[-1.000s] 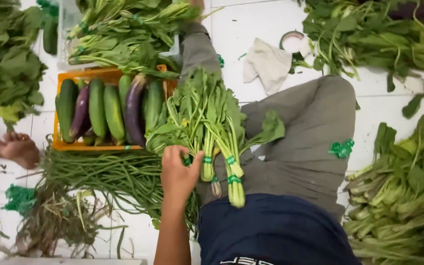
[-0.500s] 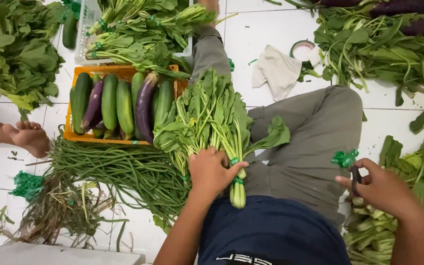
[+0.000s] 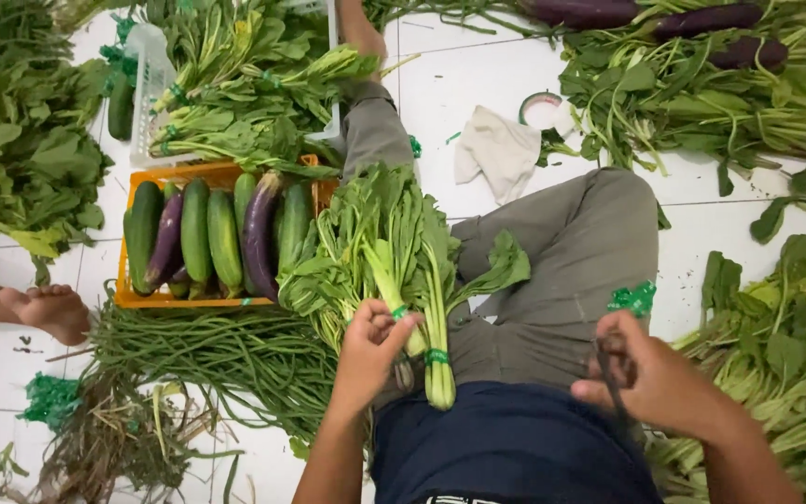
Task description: The person is bundling leafy green vegetables by hand, wrapping them with green tape and cutting the tape with scissors while sitting on the floor.
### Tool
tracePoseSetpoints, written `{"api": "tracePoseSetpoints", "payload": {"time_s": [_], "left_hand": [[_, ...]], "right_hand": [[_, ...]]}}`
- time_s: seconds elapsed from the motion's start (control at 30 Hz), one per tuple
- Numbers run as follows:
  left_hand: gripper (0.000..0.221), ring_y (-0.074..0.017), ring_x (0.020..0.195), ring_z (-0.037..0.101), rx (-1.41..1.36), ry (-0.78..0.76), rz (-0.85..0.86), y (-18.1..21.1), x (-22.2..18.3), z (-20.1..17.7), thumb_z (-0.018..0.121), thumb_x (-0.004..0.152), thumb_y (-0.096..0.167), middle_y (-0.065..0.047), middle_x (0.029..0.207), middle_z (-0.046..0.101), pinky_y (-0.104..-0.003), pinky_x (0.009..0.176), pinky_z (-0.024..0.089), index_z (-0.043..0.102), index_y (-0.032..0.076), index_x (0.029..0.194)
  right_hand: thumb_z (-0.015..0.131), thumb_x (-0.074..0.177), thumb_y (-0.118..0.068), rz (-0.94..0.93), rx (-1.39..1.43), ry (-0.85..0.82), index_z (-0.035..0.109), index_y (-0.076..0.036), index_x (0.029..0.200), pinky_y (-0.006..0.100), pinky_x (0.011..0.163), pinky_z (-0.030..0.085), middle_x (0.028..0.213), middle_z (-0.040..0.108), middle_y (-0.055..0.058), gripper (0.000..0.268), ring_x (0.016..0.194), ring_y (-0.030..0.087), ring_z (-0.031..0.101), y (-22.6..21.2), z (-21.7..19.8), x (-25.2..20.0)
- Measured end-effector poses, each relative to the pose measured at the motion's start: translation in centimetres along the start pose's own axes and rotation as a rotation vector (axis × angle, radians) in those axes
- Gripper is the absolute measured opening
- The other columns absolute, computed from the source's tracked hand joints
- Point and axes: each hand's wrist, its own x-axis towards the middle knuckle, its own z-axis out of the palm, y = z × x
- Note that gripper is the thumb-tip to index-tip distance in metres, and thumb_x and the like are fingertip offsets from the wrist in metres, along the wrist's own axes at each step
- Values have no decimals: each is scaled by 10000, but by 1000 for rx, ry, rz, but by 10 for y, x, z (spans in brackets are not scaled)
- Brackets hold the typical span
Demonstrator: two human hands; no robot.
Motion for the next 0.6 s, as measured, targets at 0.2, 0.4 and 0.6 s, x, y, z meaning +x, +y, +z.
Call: {"api": "tracePoseSetpoints", "payload": {"time_s": [0.2,0.4,0.6], "left_hand": [[326,-142,686,645,-277,45,145,19,-20,17,675,909,-75,-76,849,631,-233,632,525,455,29,1126],[592,-186,734,668,-639,-145,110,6,-11,34,778,835,-34,-101,1032,616,-211,422,484,380,100,1252],[788,-207,742,621,-857,-231,148,-9,-8,43,947,664,8,-118,1005,597,-256,546,490,369,205,1161]], "right_hand": [[1013,610,-339,-252,95,-67,653,-140,1095,276,574,540,862,836,-15,636,607,116,627,-14,20,-11],[987,675,-112,-603,519,-432,542,-76,1126,369,744,620,976,795,108,635,782,214,728,-44,33,-22],[979,693,-184,-492,570,-702,579,-17,1046,283,574,513,891,821,130,558,658,169,671,-62,42,-27]]}}
